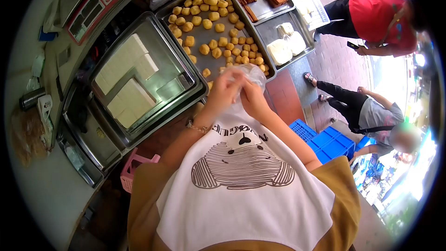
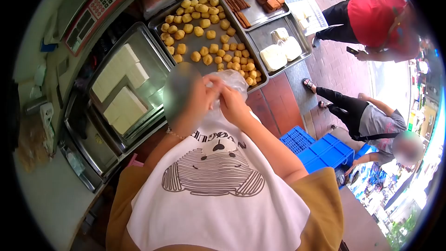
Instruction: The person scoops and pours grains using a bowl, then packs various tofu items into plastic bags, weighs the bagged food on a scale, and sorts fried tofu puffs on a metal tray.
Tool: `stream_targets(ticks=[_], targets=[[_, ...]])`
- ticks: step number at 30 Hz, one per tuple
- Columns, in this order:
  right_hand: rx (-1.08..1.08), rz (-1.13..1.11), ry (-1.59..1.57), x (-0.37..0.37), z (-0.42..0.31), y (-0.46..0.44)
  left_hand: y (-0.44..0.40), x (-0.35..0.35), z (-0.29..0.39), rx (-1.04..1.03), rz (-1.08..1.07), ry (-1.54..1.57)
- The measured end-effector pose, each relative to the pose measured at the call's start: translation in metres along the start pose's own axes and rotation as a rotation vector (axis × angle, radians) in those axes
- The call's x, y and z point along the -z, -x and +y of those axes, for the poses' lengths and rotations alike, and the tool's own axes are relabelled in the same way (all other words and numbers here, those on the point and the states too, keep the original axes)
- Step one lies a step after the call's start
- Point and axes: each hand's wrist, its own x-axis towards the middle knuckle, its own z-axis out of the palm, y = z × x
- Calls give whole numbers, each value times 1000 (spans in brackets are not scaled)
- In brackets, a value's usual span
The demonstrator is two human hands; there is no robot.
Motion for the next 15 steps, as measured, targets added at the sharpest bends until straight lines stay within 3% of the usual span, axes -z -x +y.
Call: stream_targets(ticks=[1, 3, 4, 6, 7, 11, 12, 14, 15], targets=[[26, -29, -77, -17, 41, -4, -3, -8, -12, 4, -68, 67], [-173, 7, -283, -19, 55, -11, -6, -22, -40, 16, -202, 202], [-399, 75, -410, -14, 54, -13, -2, -25, -39, 63, -226, 188], [-367, 310, 85, -11, 70, -28, -2, -34, -52, 108, -290, 174], [-173, 574, 181, -6, 79, -37, -3, -38, -60, 131, -321, 168], [-370, 731, -367, 26, 74, -67, -16, -39, -66, -126, -201, -192], [-413, 766, -505, 35, 75, -78, -22, -35, -62, -65, -233, -330], [-376, 691, -153, 50, 114, -98, -40, -20, -74, -349, -24, -701], [-287, 555, 327, 56, 162, -112, -46, -11, -82, -485, 81, -883]])
